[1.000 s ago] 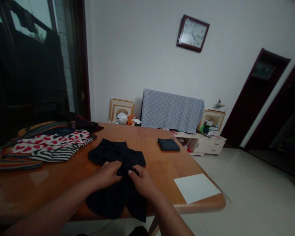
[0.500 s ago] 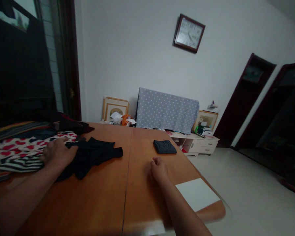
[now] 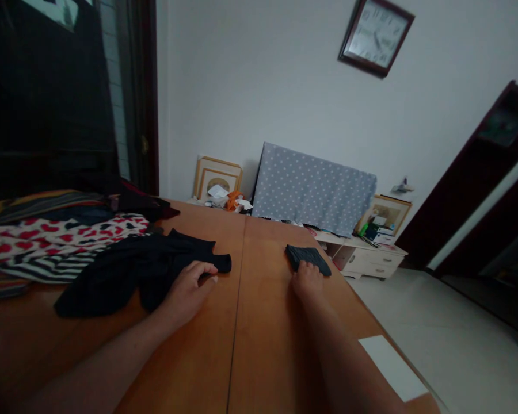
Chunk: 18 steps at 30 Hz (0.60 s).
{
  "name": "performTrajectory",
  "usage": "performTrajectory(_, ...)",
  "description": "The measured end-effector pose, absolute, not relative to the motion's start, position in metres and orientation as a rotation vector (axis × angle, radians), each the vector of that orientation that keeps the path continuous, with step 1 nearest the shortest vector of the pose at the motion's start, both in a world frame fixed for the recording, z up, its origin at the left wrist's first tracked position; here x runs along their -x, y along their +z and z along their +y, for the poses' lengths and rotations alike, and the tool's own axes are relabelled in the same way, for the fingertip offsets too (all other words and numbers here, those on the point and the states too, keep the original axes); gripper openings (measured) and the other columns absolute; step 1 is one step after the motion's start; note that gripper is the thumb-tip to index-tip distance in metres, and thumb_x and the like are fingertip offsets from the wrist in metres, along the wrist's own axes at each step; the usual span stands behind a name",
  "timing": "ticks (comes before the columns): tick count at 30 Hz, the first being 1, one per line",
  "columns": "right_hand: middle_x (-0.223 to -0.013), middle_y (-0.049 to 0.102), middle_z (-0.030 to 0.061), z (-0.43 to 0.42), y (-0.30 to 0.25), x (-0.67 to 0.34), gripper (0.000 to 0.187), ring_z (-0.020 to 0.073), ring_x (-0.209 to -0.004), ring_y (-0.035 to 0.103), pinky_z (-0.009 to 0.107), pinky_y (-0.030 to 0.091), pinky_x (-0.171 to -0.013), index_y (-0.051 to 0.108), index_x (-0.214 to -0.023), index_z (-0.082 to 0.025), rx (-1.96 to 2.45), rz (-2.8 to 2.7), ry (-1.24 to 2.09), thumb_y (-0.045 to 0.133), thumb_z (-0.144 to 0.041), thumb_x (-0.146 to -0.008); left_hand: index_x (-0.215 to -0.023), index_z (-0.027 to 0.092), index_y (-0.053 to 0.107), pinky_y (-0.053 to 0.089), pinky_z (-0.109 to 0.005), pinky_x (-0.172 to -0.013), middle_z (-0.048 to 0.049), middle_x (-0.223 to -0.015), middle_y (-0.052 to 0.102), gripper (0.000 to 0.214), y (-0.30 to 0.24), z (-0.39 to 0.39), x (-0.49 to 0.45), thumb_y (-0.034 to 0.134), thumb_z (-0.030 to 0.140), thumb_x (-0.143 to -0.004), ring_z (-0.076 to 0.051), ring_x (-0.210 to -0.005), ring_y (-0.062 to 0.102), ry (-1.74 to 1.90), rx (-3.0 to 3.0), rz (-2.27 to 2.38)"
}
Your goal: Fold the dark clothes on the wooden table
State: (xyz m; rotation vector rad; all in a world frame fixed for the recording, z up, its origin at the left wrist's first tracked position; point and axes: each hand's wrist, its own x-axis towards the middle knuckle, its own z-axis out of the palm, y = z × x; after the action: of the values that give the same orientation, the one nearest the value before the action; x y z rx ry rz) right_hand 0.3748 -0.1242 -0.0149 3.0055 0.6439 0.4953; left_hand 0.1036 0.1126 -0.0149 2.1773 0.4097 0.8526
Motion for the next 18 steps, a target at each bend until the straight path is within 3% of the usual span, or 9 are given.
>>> performTrajectory(9,-0.118,0.068,0.0217,-0.116,-0.012,-0.402,0.039,0.0343,-0.105,0.067,0.044,0.050,-0.083,0.073,-0.113,-0.013,-2.980,0.567,0.327,0.038,-0.016,-0.095,-0.085,0.021,0.065,0.046,-0.031,-0.074,-0.0044,-0.093,0.064,0.015,-0.010,0.107,-0.103,0.054,0.031,-0.089,-0.020,-0.089,0.059,0.731,-2.227,0.350)
performTrajectory(14,-0.117,0.070,0.0175,-0.118,-0.008,-0.372,0.036,0.0320,-0.101,0.068,0.041,0.051,-0.081,0.071,-0.114,-0.017,-2.931,0.721,0.356,0.041,-0.024,-0.097,-0.080,0.020,0.063,0.041,-0.028,-0.069,-0.0031,-0.086,0.062,0.015,-0.012,0.105,-0.106,0.054,0.029,-0.088,-0.018,-0.081,0.057,0.687,-2.207,0.332)
performTrajectory(18,-0.114,0.071,0.0139,-0.127,-0.009,-0.321,0.033,0.0289,-0.102,0.067,0.039,0.052,-0.085,0.069,-0.117,-0.018,-2.834,1.184,0.455,0.044,-0.030,-0.098,-0.080,0.019,0.062,0.040,-0.027,-0.068,-0.0022,-0.085,0.062,0.014,-0.018,0.107,-0.109,0.053,0.027,-0.088,-0.016,-0.078,0.057,0.723,-2.149,0.278)
